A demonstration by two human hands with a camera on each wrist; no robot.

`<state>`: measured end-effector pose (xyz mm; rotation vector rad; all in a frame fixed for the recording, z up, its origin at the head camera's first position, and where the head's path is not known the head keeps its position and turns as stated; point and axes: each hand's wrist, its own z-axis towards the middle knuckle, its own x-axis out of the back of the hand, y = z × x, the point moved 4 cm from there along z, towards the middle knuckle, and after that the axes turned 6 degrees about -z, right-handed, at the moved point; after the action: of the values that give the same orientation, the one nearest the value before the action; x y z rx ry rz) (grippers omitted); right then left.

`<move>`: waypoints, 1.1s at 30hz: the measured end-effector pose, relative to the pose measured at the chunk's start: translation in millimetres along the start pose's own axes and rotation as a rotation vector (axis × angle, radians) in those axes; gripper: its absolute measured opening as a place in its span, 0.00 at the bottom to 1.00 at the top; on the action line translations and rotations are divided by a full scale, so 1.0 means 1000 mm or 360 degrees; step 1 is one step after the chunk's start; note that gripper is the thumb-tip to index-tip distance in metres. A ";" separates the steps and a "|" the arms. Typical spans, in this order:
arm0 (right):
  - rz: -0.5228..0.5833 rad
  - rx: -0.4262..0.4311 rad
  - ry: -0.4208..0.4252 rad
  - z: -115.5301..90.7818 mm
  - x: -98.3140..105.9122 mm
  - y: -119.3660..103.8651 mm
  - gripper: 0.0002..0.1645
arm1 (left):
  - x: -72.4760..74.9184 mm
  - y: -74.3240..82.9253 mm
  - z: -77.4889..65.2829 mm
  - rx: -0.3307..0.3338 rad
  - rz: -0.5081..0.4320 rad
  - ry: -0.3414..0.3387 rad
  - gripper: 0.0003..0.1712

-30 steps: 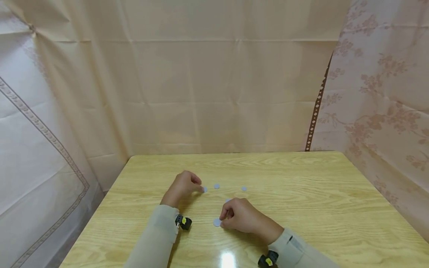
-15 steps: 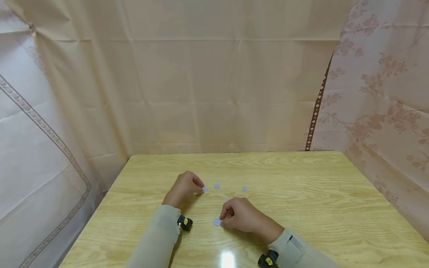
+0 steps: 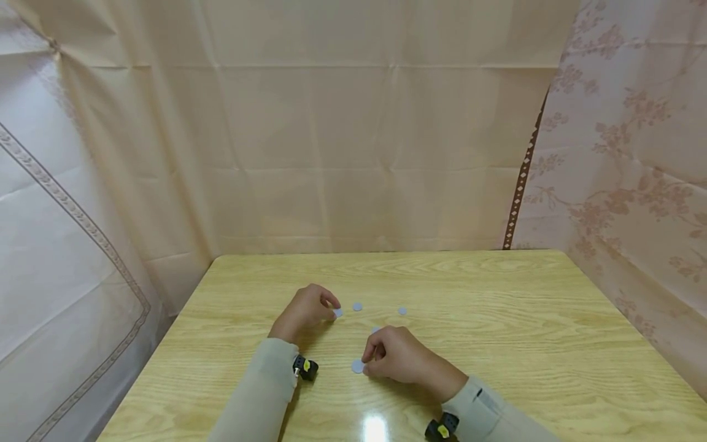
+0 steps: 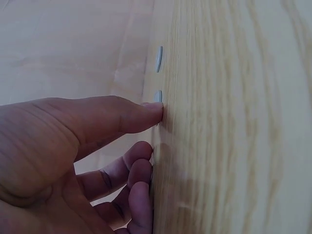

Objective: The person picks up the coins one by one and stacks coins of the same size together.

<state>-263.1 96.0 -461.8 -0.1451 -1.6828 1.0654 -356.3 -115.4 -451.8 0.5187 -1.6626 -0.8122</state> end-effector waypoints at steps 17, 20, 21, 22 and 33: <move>0.0040 -0.0014 -0.0005 -0.001 -0.001 0.000 0.04 | -0.001 0.001 0.002 -0.0119 -0.0035 -0.0009 0.09; 0.0032 -0.0010 -0.0002 -0.001 -0.001 0.000 0.04 | -0.001 0.001 0.003 -0.0145 0.0009 -0.0018 0.08; 0.0030 -0.0008 0.0000 0.000 0.000 0.000 0.04 | 0.000 0.000 0.003 -0.0147 0.0011 -0.0021 0.08; 0.0025 -0.0006 0.0003 0.000 0.000 -0.001 0.04 | 0.000 0.000 0.003 -0.0145 0.0007 -0.0025 0.08; 0.0035 -0.0001 0.0002 -0.001 -0.001 0.000 0.04 | 0.005 -0.005 0.002 -0.0137 -0.0142 -0.0029 0.07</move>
<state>-262.2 95.7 -462.5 -0.1654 -1.6838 1.0810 -359.5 -122.0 -452.2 0.5298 -1.6228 -0.9523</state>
